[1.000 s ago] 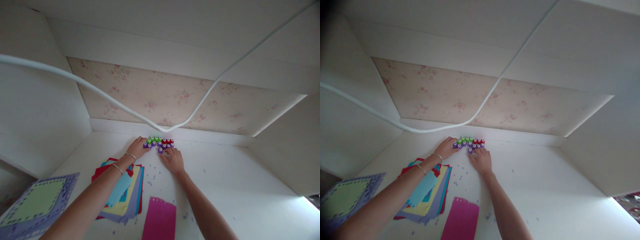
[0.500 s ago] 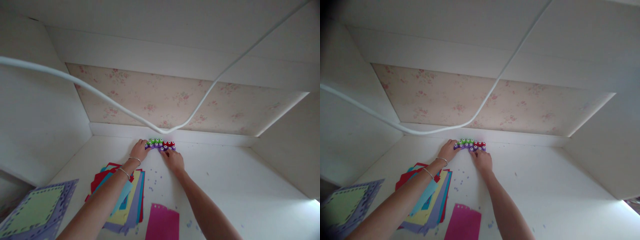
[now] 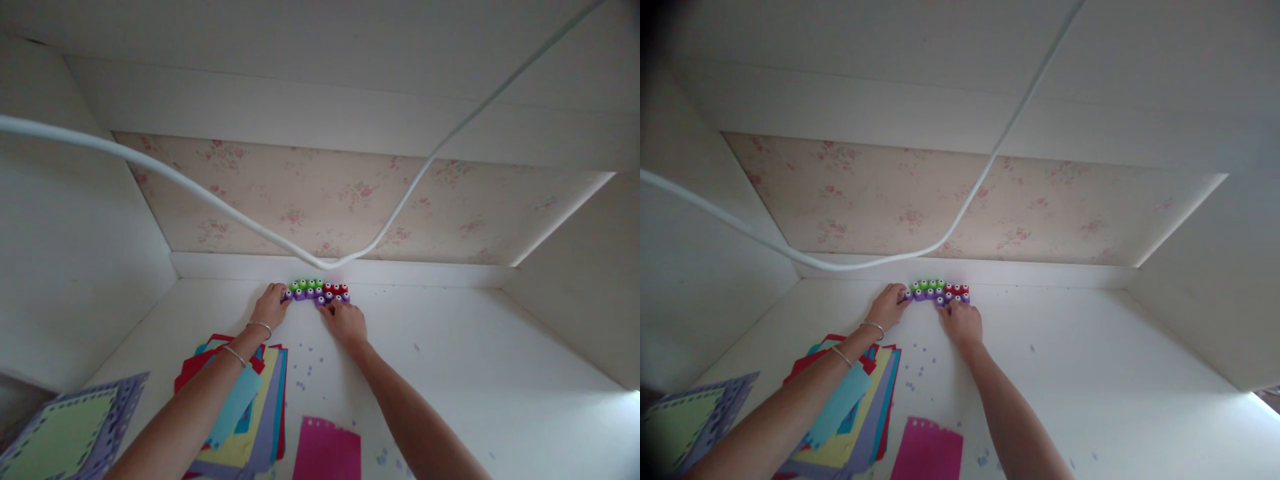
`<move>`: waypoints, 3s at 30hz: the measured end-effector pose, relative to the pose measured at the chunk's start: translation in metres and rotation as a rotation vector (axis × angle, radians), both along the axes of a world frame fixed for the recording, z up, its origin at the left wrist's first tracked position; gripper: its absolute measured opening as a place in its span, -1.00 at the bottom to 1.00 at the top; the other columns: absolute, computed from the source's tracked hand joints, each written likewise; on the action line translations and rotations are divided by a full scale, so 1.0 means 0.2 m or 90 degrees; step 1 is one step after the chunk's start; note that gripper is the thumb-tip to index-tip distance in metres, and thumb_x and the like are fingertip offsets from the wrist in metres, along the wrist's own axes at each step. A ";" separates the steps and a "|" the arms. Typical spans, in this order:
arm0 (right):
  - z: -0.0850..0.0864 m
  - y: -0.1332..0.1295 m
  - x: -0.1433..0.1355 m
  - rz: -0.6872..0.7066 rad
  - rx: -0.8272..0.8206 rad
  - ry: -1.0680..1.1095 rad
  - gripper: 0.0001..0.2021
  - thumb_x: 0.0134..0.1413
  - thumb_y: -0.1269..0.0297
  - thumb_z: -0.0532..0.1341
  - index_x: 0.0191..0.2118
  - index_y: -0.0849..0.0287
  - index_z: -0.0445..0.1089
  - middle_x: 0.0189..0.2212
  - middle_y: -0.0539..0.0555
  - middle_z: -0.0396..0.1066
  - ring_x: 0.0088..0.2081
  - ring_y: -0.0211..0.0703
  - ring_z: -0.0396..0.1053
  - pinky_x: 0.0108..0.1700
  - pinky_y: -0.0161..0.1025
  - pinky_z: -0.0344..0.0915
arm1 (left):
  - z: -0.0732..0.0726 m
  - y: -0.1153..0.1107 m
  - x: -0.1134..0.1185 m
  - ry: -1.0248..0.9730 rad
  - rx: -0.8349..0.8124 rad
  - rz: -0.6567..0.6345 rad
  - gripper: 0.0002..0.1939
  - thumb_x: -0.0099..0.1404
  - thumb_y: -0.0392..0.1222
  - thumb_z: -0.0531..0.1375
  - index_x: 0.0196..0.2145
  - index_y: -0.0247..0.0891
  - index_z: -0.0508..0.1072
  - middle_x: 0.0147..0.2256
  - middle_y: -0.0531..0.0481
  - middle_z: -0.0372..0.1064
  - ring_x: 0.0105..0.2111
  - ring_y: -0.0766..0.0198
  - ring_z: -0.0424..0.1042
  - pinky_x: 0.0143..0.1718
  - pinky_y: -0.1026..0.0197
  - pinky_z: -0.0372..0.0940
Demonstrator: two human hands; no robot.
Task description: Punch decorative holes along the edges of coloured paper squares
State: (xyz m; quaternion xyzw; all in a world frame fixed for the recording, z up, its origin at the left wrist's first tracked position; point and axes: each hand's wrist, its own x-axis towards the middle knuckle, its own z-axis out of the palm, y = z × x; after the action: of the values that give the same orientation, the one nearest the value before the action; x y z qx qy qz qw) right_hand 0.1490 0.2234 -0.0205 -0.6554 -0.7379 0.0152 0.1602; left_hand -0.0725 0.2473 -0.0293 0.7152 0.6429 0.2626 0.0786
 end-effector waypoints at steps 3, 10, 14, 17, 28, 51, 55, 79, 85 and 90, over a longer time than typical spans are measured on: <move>0.00 0.00 0.00 0.001 -0.001 0.002 -0.62 0.25 -0.04 0.08 -0.33 0.12 0.49 -0.36 0.13 0.56 -0.32 -0.03 0.49 -0.26 -0.22 0.25 | 0.00 0.02 0.01 -0.002 -0.005 -0.011 -0.72 0.24 -0.35 0.22 -0.08 -0.22 0.34 -0.12 -0.07 0.38 -0.14 0.21 0.45 -0.12 0.23 0.30; 0.00 0.00 0.00 -0.003 -0.002 0.001 -0.65 0.26 0.02 0.08 -0.35 0.10 0.50 -0.37 0.12 0.56 -0.32 -0.03 0.50 -0.25 -0.22 0.26 | 0.01 -0.01 0.02 0.012 -0.001 -0.016 -0.71 0.24 -0.31 0.21 -0.07 -0.21 0.34 -0.11 -0.09 0.38 -0.14 0.19 0.45 -0.11 0.21 0.30; 0.01 0.00 -0.01 -0.009 -0.011 0.003 -0.62 0.27 0.00 0.06 -0.34 0.10 0.51 -0.36 0.13 0.56 -0.32 -0.03 0.49 -0.24 -0.21 0.26 | 0.03 -0.04 0.04 0.037 0.017 -0.021 -0.76 0.28 -0.28 0.16 -0.08 -0.22 0.36 -0.11 -0.10 0.35 -0.16 0.17 0.44 -0.10 0.17 0.31; 0.01 0.00 -0.01 -0.007 -0.001 0.001 -0.65 0.27 0.04 0.06 -0.34 0.10 0.50 -0.37 0.12 0.56 -0.33 -0.02 0.49 -0.24 -0.20 0.27 | 0.06 -0.07 0.09 0.070 0.050 -0.066 -0.78 0.32 -0.25 0.12 -0.07 -0.19 0.38 -0.07 -0.11 0.33 -0.04 0.13 0.36 0.04 0.12 0.24; 0.00 0.01 0.00 -0.015 -0.001 0.001 -0.67 0.28 0.11 0.05 -0.30 0.11 0.51 -0.35 0.15 0.56 -0.31 -0.02 0.50 -0.26 -0.21 0.29 | 0.07 0.00 0.35 0.153 0.100 -0.172 -0.67 0.33 -0.25 0.13 0.04 -0.09 0.39 0.00 -0.11 0.36 0.04 0.00 0.25 0.06 -0.07 0.15; 0.00 0.02 0.01 -0.033 -0.015 0.006 -0.66 0.31 0.11 -0.01 -0.29 0.12 0.46 -0.37 0.14 0.56 -0.34 0.01 0.51 -0.32 -0.22 0.27 | 0.10 0.06 0.33 0.167 0.098 -0.186 -0.72 0.33 -0.35 0.09 -0.10 -0.08 0.47 -0.20 -0.03 0.51 -0.10 0.09 0.33 -0.08 0.03 0.16; 0.01 0.02 0.01 -0.009 -0.007 0.000 -0.65 0.33 0.08 -0.02 -0.23 0.09 0.46 -0.35 0.10 0.56 -0.34 -0.04 0.51 -0.31 -0.24 0.26 | 0.10 0.05 0.32 0.157 0.110 -0.194 -0.72 0.32 -0.35 0.09 -0.08 -0.11 0.46 -0.18 -0.02 0.51 -0.09 0.09 0.32 -0.08 0.04 0.16; 0.00 0.03 0.06 -0.159 0.018 0.086 -0.71 0.26 0.25 0.03 -0.17 0.09 0.52 -0.14 0.12 0.50 -0.12 -0.03 0.39 -0.16 -0.20 0.19 | 0.29 -0.69 -0.16 0.064 0.101 -0.207 -0.79 0.41 -0.19 0.05 -0.16 -0.14 0.49 -0.14 0.00 0.45 -0.09 0.22 0.41 0.01 0.11 0.32; 0.00 0.04 0.05 -0.141 -0.007 0.084 -0.70 0.26 0.23 0.03 -0.16 0.10 0.53 -0.11 0.15 0.47 -0.08 0.00 0.35 -0.11 -0.16 0.18 | 0.21 -1.26 -0.29 -0.027 0.107 -0.023 -0.76 0.38 0.00 0.09 -0.11 -0.08 0.46 -0.13 0.03 0.46 -0.14 0.27 0.48 -0.08 0.28 0.42; 0.01 0.01 0.06 -0.177 -0.004 0.100 -0.66 0.27 0.23 0.00 -0.10 0.12 0.52 -0.09 0.20 0.41 -0.07 0.03 0.32 -0.08 -0.12 0.18 | 0.08 -1.67 -0.23 -0.013 0.151 0.040 -0.75 0.39 -0.01 0.08 -0.09 -0.08 0.46 -0.16 0.02 0.48 -0.19 0.28 0.51 -0.21 0.36 0.46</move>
State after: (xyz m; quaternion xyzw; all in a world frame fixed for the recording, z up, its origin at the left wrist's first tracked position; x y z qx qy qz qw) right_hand 0.1609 0.2252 -0.0192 -0.7488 -0.6250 0.0462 0.2156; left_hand -0.1194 -0.0874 -0.0131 0.6964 0.6285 0.3464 -0.0080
